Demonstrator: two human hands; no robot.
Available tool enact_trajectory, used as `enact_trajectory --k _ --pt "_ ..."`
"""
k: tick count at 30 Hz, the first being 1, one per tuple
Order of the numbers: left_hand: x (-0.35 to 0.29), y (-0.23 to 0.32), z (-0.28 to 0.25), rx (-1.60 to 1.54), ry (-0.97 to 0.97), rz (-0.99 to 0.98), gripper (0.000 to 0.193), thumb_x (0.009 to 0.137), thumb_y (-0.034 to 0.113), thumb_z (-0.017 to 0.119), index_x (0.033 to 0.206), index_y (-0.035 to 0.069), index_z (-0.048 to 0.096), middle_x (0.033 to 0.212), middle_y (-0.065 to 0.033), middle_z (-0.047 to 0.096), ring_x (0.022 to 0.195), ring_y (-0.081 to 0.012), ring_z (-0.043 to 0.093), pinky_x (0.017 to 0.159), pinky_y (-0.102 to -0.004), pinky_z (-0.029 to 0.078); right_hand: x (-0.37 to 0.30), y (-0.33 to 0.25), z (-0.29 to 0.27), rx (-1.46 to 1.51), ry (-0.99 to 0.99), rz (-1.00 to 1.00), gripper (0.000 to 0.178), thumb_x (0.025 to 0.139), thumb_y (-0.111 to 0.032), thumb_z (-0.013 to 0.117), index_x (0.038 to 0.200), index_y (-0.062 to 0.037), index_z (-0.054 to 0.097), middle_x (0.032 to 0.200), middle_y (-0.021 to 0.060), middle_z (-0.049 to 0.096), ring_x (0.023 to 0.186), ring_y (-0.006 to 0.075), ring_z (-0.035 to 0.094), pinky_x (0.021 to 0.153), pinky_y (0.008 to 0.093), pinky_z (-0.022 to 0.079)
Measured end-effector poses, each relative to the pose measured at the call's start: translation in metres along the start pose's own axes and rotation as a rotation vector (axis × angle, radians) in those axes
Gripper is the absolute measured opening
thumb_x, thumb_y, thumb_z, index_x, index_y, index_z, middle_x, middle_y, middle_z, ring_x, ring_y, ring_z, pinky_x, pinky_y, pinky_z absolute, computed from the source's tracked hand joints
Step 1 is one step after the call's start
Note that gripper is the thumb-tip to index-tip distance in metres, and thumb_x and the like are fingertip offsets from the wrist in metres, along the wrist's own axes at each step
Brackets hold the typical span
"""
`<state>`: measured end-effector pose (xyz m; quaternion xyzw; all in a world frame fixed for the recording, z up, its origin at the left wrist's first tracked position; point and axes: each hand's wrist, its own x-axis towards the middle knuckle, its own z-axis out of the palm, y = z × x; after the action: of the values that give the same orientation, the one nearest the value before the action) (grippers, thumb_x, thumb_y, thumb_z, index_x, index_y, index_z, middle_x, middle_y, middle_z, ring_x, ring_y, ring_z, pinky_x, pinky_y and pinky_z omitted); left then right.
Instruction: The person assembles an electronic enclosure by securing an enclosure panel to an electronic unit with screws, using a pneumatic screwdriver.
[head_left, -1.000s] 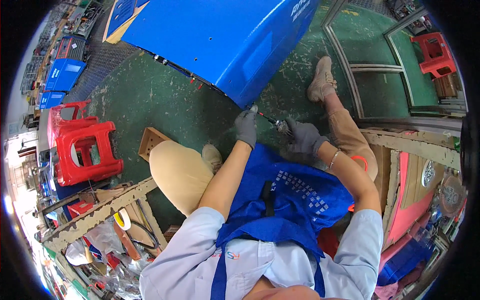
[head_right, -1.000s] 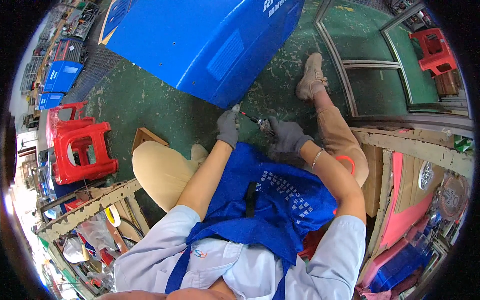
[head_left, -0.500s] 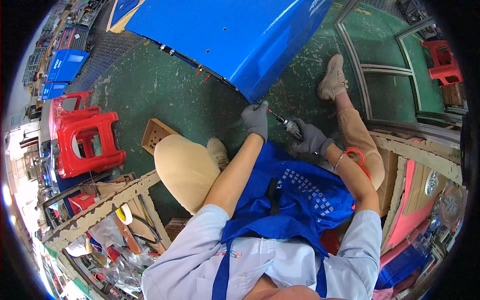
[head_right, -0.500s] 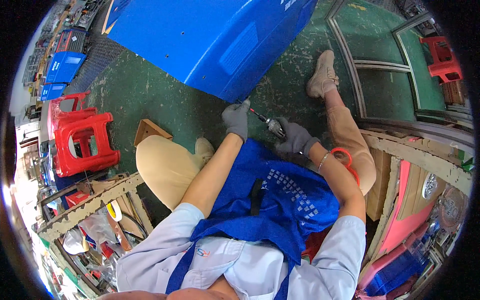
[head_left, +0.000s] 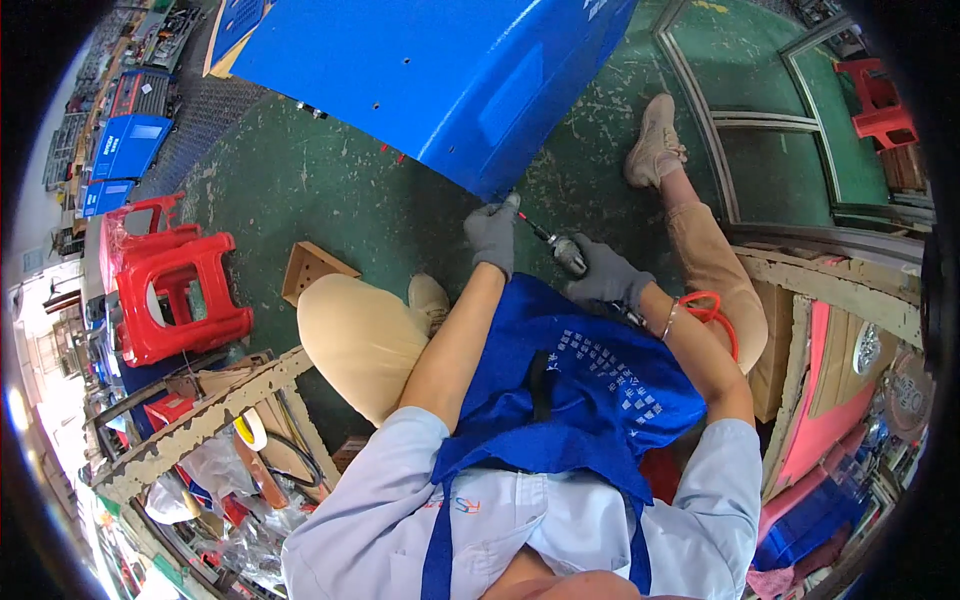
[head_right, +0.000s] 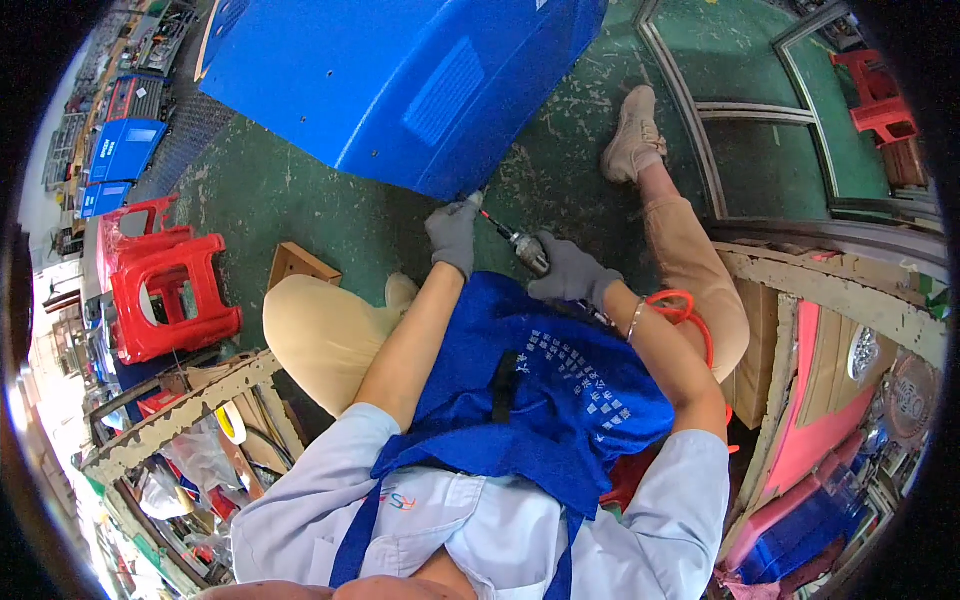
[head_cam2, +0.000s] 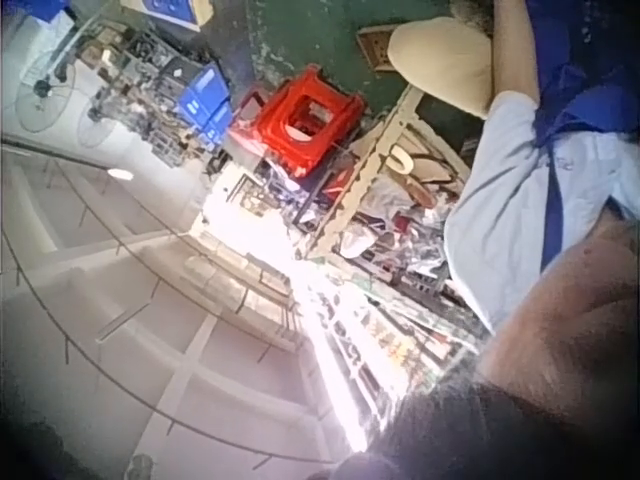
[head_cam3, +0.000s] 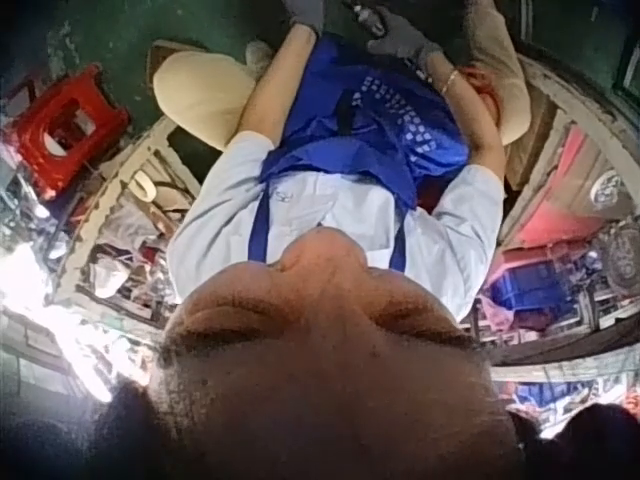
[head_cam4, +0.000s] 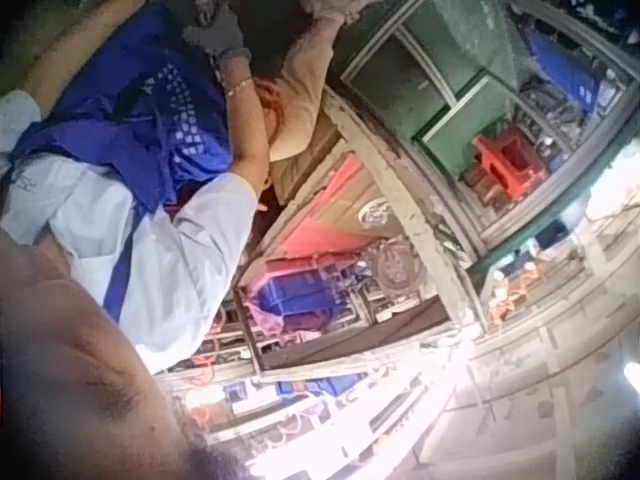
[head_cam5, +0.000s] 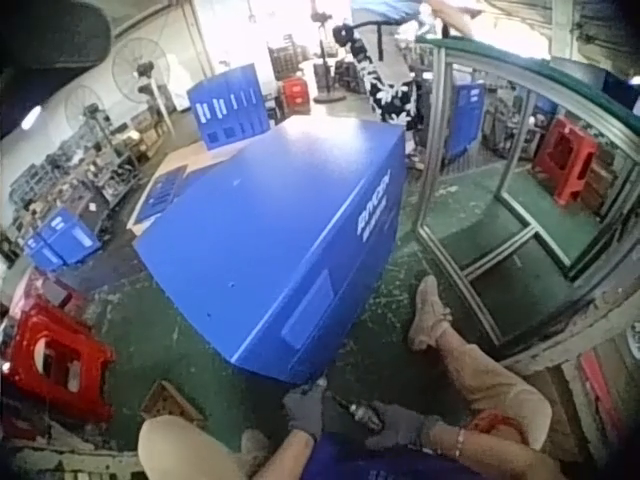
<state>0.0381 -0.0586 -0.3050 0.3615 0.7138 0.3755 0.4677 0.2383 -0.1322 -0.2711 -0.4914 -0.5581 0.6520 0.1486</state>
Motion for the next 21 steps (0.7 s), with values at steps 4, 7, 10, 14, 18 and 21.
enact_trajectory --k 4,7,10,14,18,21 --pt "0.012 -0.008 -0.004 -0.319 -0.079 -0.337 0.015 0.082 0.023 0.074 0.081 0.009 0.067 0.069 0.0013 0.053 0.056 -0.0094 0.045 0.047 -0.0274 0.036 0.001 -0.008 -0.003 -0.647 0.171 0.027 0.072 0.068 -0.031 0.072 0.126 -0.0028 0.041 0.094 0.0242 0.063 0.090 0.0408 0.062 0.076 0.0471 0.050" --pt "0.016 -0.008 -0.002 -0.738 -0.137 -0.551 0.008 0.086 0.022 0.068 0.088 0.016 0.064 0.065 0.0048 0.040 0.051 -0.0062 0.034 0.041 -0.0210 0.028 0.000 0.001 -0.006 -0.656 0.179 0.005 0.069 0.068 -0.033 0.072 0.122 -0.0047 0.040 0.092 0.0242 0.063 0.089 0.0414 0.062 0.076 0.0484 0.050" --pt "0.019 -0.013 -0.006 -0.949 -0.215 -0.629 0.004 0.089 0.018 0.064 0.092 0.017 0.062 0.065 0.0059 0.033 0.050 -0.0050 0.028 0.040 -0.0193 0.024 -0.001 -0.008 -0.006 -0.684 0.141 0.038 0.068 0.068 -0.034 0.072 0.120 -0.0052 0.040 0.092 0.0235 0.064 0.087 0.0415 0.063 0.075 0.0488 0.050" --pt "0.023 -0.021 -0.005 -1.071 -0.253 -0.659 0.005 0.092 0.014 0.058 0.096 0.014 0.061 0.067 0.0059 0.032 0.050 -0.0052 0.029 0.039 -0.0206 0.024 -0.007 -0.015 -0.001 -0.731 0.190 0.013 0.067 0.068 -0.035 0.071 0.118 -0.0037 0.040 0.089 0.0225 0.064 0.085 0.0419 0.063 0.073 0.0496 0.050" --pt "0.019 -0.018 -0.002 -1.124 -0.288 -0.643 0.005 0.089 0.014 0.063 0.093 0.013 0.061 0.066 0.0065 0.032 0.050 -0.0059 0.028 0.041 -0.0222 0.023 -0.016 -0.037 0.001 -0.795 0.169 0.071 0.069 0.068 -0.037 0.072 0.118 -0.0026 0.039 0.088 0.0219 0.064 0.086 0.0416 0.063 0.073 0.0494 0.050" --pt "0.019 -0.018 -0.003 -1.129 -0.226 -0.694 0.002 0.089 0.015 0.062 0.090 0.014 0.060 0.067 0.0063 0.035 0.051 -0.0066 0.030 0.041 -0.0224 0.024 -0.026 -0.072 0.002 -0.881 0.122 0.162 0.071 0.067 -0.038 0.073 0.118 -0.0014 0.040 0.089 0.0218 0.064 0.087 0.0414 0.063 0.074 0.0486 0.050"
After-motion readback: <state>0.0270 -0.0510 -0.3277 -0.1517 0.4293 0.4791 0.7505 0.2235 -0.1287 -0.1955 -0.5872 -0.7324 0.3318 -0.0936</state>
